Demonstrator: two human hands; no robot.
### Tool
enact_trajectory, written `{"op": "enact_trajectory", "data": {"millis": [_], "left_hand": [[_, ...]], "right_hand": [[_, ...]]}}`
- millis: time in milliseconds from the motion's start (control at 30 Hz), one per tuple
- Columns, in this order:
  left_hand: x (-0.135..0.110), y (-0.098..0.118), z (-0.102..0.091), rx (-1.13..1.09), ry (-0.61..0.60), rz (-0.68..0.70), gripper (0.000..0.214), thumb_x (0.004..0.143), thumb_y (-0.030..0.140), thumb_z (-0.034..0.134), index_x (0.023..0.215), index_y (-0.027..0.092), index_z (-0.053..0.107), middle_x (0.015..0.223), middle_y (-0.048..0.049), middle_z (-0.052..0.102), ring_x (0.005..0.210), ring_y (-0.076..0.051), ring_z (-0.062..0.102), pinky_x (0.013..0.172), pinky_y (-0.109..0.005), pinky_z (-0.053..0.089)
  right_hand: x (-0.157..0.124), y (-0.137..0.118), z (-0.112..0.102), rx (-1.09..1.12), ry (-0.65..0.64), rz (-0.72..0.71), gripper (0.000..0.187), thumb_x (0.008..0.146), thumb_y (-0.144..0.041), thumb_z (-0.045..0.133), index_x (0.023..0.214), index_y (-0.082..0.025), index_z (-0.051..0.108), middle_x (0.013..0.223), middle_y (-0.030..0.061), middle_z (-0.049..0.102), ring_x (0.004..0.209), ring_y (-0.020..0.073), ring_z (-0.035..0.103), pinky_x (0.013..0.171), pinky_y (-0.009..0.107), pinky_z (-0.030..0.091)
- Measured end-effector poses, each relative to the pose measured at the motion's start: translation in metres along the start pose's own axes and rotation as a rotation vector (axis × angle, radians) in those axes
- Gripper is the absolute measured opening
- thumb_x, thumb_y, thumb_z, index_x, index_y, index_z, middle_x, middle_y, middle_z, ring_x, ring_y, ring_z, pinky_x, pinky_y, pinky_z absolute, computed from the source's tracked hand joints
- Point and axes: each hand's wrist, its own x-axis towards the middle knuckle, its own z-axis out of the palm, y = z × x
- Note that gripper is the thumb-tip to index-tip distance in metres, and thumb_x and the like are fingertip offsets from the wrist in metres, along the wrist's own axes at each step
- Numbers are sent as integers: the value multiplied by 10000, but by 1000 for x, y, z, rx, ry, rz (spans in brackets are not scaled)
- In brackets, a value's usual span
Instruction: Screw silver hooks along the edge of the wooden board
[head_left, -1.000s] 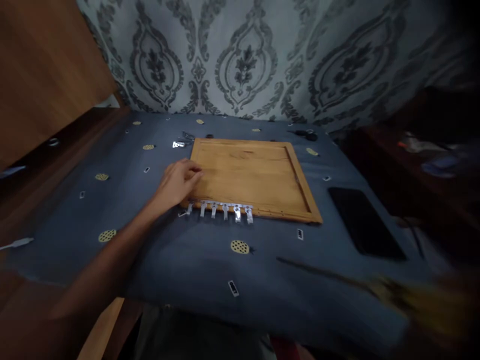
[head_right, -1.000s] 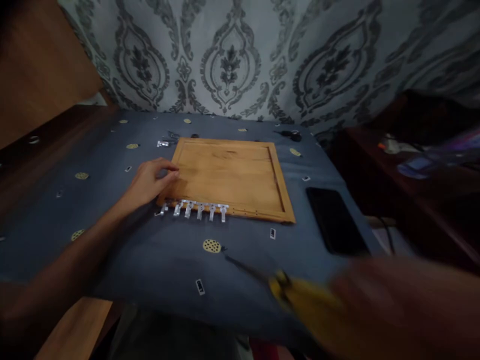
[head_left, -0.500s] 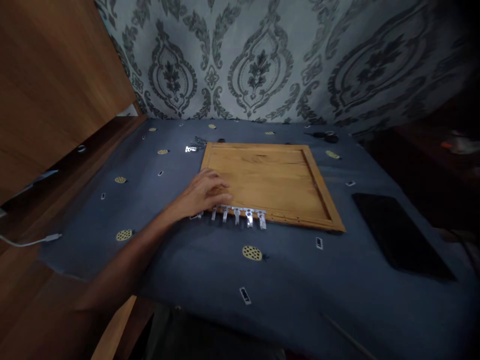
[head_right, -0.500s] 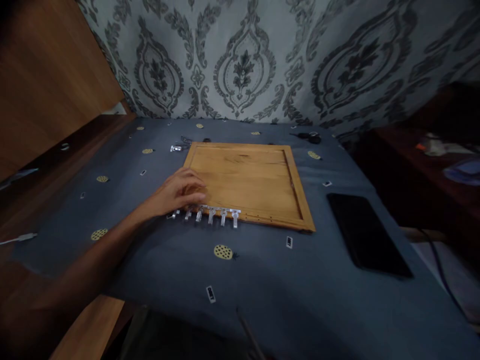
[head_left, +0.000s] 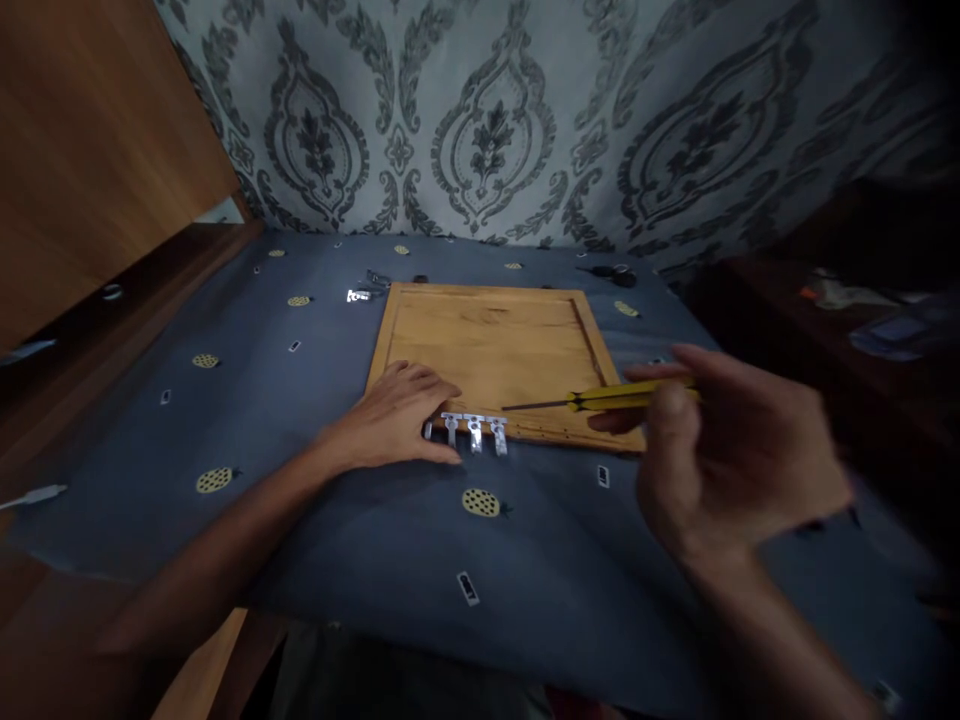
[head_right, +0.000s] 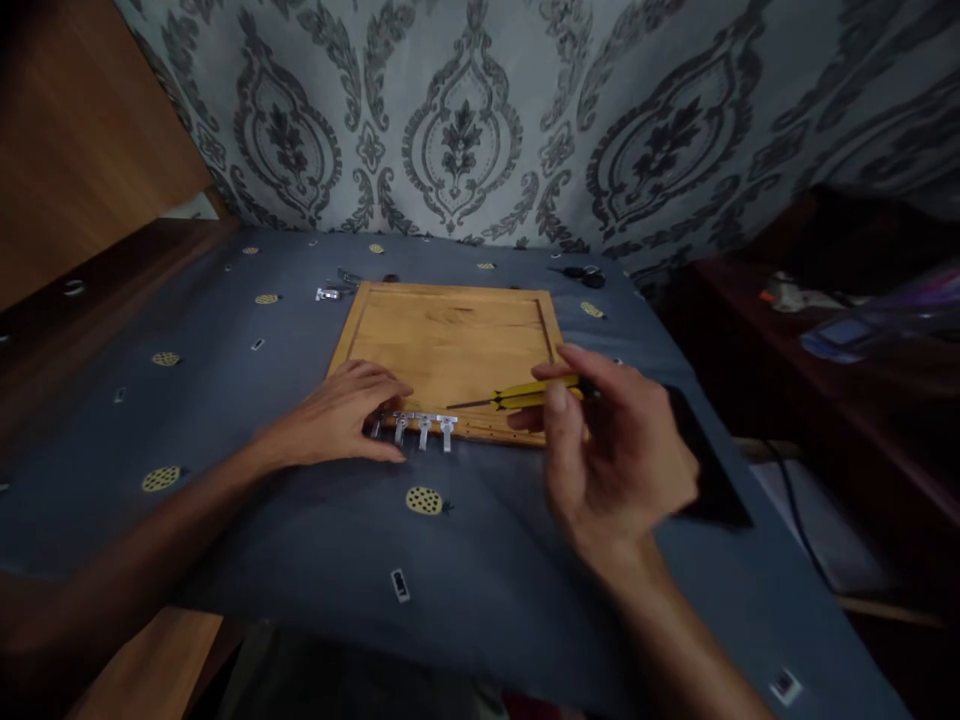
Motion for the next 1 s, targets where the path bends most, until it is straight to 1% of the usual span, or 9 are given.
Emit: {"op": "enact_trajectory", "data": {"millis": [67, 100, 167, 400, 567, 667, 833, 933, 1000], "left_hand": [[0, 1, 1, -5, -13, -3, 604, 803, 592, 754, 1227, 186, 611, 1125, -81, 691, 1138, -289, 575, 997, -430, 400], [0, 2, 1, -4, -21, -7, 582, 814, 576, 751, 1225, 189, 610, 1122, -76, 696, 1130, -284, 582, 996, -429, 398], [0, 3, 1, -3, -33, -17, 545, 824, 547, 751, 1209, 187, 613, 1123, -72, 699, 1125, -278, 590, 993, -421, 391], [0, 2, 4, -40, -9, -32, 461, 837, 508, 743, 1173, 219, 618, 1122, -61, 702, 1106, -271, 604, 974, -409, 382], [0, 2, 5, -59, -18, -38, 481, 812, 516, 767, 1165, 220, 629, 1121, -66, 705, 1124, -284, 600, 983, -424, 395], [-2, 1, -5, -80, 10, -66, 514, 806, 540, 764, 1185, 219, 634, 1146, -76, 702, 1126, -290, 611, 975, -422, 429], [-6, -22, -30, -194, 245, -224, 281, 921, 417, 599, 1112, 227, 679, 1099, -53, 737, 1011, -239, 671, 888, -368, 494], [-6, -47, -34, -245, 410, -358, 232, 885, 344, 557, 984, 206, 714, 1002, -50, 763, 933, -231, 686, 775, -329, 497], [-5, -63, -30, -299, 452, -419, 205, 845, 315, 553, 872, 187, 711, 883, -46, 757, 822, -212, 680, 736, -315, 490]], "right_hand": [[95, -11, 53, -14, 9, 2, 330, 879, -431, 699, 1156, -256, 661, 941, 35, 745, 583, 161, 736, 440, 267, 592], [127, -15, 71, -17, 19, 2, 316, 885, -420, 693, 1153, -256, 664, 940, 34, 746, 580, 159, 735, 440, 268, 589], [158, -21, 88, -22, 58, 13, 261, 910, -375, 669, 1143, -257, 674, 933, 29, 748, 568, 148, 727, 435, 262, 575], [134, -26, 74, 76, 102, 70, 206, 926, -228, 654, 1126, -244, 699, 920, 29, 753, 516, 106, 691, 428, 240, 549], [143, -29, 81, 133, 147, 77, 181, 914, -224, 665, 1088, -243, 714, 904, 24, 753, 496, 103, 683, 407, 231, 556], [147, -30, 82, 144, 202, 131, 150, 908, -271, 677, 1039, -208, 713, 886, 38, 749, 486, 106, 679, 411, 234, 556], [150, -18, 81, 202, 156, 331, 281, 863, -436, 717, 985, -186, 675, 846, 29, 721, 531, 138, 711, 529, 287, 613], [148, -5, 84, 252, 43, 443, 340, 841, -505, 723, 977, -204, 646, 835, 23, 723, 623, 173, 747, 616, 325, 636], [147, 2, 88, 283, -26, 487, 340, 843, -518, 717, 978, -220, 626, 759, 2, 713, 651, 188, 754, 666, 347, 641]]}}
